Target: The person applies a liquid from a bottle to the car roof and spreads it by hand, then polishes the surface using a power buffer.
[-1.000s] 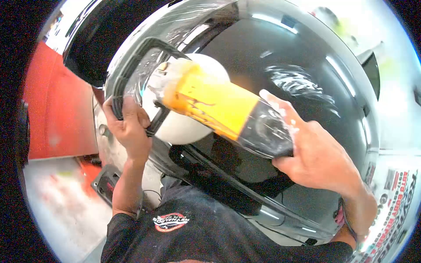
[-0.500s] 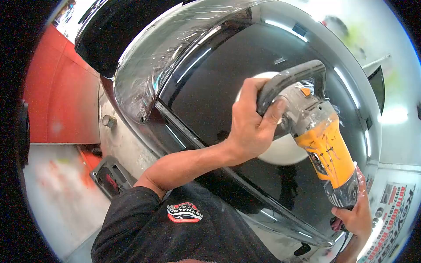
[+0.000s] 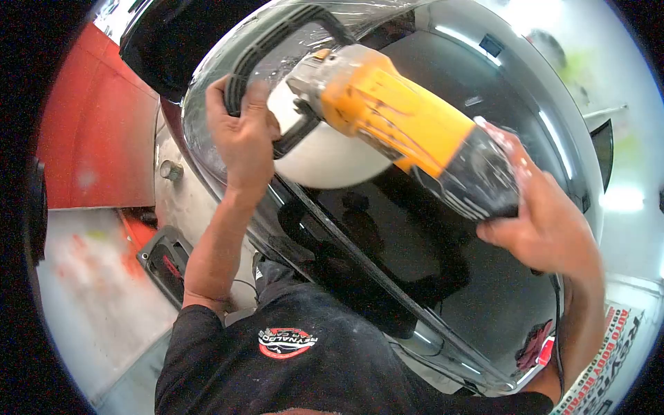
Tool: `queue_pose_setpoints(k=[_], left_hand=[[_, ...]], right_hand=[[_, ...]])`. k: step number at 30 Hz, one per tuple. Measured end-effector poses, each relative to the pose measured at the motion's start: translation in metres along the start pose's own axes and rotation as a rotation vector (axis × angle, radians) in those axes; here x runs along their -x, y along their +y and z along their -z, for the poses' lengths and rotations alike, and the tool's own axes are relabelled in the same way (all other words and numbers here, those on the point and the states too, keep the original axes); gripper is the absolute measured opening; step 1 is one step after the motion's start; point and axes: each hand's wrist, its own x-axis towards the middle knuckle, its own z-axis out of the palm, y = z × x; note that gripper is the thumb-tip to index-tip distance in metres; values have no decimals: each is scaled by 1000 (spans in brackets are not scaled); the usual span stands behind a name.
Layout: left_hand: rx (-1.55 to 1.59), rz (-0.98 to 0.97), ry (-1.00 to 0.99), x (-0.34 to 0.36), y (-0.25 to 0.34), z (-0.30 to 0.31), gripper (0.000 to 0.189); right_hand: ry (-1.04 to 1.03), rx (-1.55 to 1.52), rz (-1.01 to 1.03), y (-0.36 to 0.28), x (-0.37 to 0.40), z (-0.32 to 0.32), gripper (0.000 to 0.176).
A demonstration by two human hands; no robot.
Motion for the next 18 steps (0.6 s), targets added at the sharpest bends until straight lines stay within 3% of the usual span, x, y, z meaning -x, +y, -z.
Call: queue_pose_setpoints(k=[2,3,6,9,13,18], left_hand=[[27,16,16,-5,4,2,28],[23,7,21,-5,4,0,27],[-90,-30,13,7,14,-16,24],[-37,-119,-42,37,36,-48,24],[114,-140,-227,86,72,-106,28],[407,71,-543,144,112,-177,31]], right_hand=[[-6,-91,-64,-5,-12,-6,104],[25,-118,10,-2,-11,-10,95],[45,33,88,13,9,-4,97],[70,-59,11,47,59,-1,100],[203,-148,-192,95,155,-7,108],[398,-464,-474,127,257,-22,113]])
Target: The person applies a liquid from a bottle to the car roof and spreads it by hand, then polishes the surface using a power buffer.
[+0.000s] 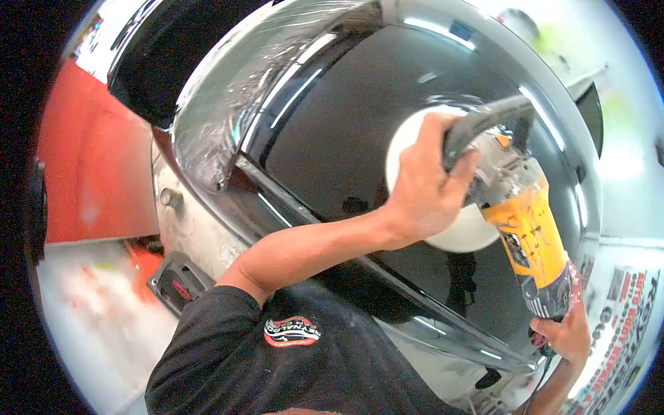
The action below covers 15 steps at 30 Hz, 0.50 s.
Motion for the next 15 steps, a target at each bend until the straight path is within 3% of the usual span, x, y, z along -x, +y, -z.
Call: queue_pose_setpoints(k=[4,6,8,11,12,15], left_hand=[[62,6,-95,-4,-16,-41,30],[70,-11,-110,-10,-26,-46,29],[51,12,-97,-19,-28,-39,29],[-32,-4,0,-40,-35,-16,29],[-36,56,9,-47,-33,-2,29],[-137,-15,172,-72,-37,42,30]], right_hand=[[91,-48,-31,20,22,15,125],[125,-104,-181,3,24,9,126],[146,-54,-184,-5,18,9,122],[119,16,-14,-1,-16,14,118],[85,40,26,-12,-31,11,118],[-12,109,106,-50,-83,-3,116]])
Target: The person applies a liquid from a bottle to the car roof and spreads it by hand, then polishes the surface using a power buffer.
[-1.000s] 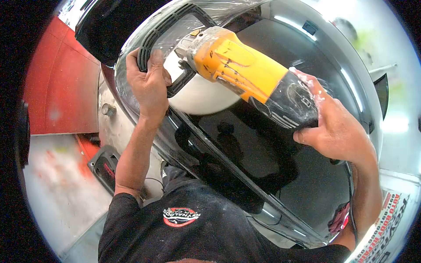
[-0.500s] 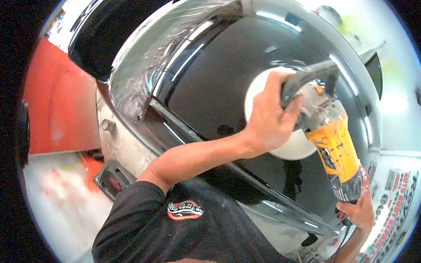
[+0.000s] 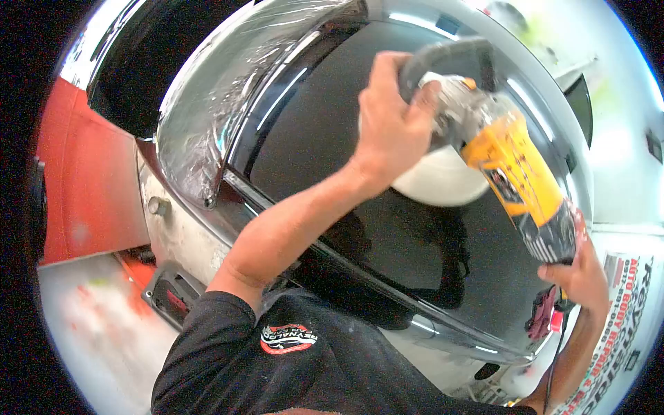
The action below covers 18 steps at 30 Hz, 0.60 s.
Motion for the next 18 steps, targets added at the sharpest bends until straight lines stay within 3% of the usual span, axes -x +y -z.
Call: queue_pose_setpoints(k=[3,5,7,9,11,13,18], left_hand=[[-117,-57,113,-43,-26,38,31],[-214,-218,211,-72,-50,55,28],[-86,-117,182,-80,-35,61,17],[19,-64,138,-78,-27,58,21],[-91,71,122,-64,-29,54,25],[-252,-166,147,-51,-31,24,23],[8,32,-116,8,2,-77,30]], right_hand=[[-84,23,-7,-52,-56,-21,112],[-116,58,-1,-79,-82,-32,110],[-124,160,15,-100,-100,-42,107],[-135,86,34,-89,-105,-34,106],[-203,119,23,-82,-92,-24,105],[-151,59,-47,-60,-63,-13,104],[110,162,-239,51,24,40,118]])
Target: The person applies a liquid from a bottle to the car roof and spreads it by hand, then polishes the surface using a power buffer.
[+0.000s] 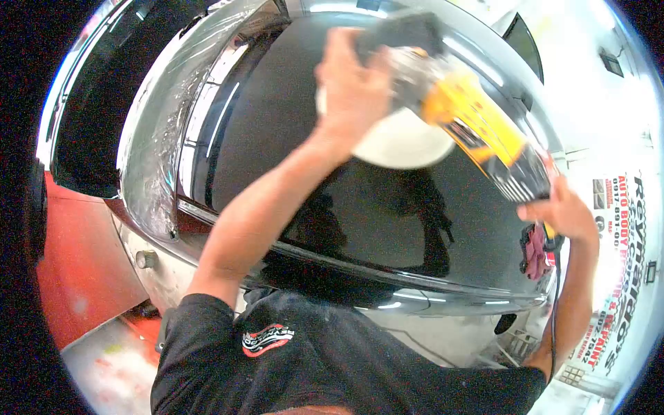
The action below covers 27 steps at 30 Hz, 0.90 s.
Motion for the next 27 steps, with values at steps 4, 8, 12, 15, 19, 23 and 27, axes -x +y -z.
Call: queue_pose_setpoints(k=[4,8,12,15,19,23,27], left_hand=[[155,33,-217,31,-4,-92,34],[217,105,-405,59,1,-174,28],[306,61,-452,77,-10,-231,28],[270,32,-430,76,-9,-242,27],[276,85,-383,29,-23,-214,26],[185,20,-208,-43,-53,-165,27],[73,-92,11,-121,-94,-108,28]], right_hand=[[116,-129,-112,75,50,21,117],[241,-274,-281,104,88,34,113],[342,-236,-362,146,106,49,114],[321,-169,-402,158,107,59,115],[314,-126,-255,142,51,64,112],[249,-122,-196,54,-28,58,109],[219,80,20,-19,-114,54,110]])
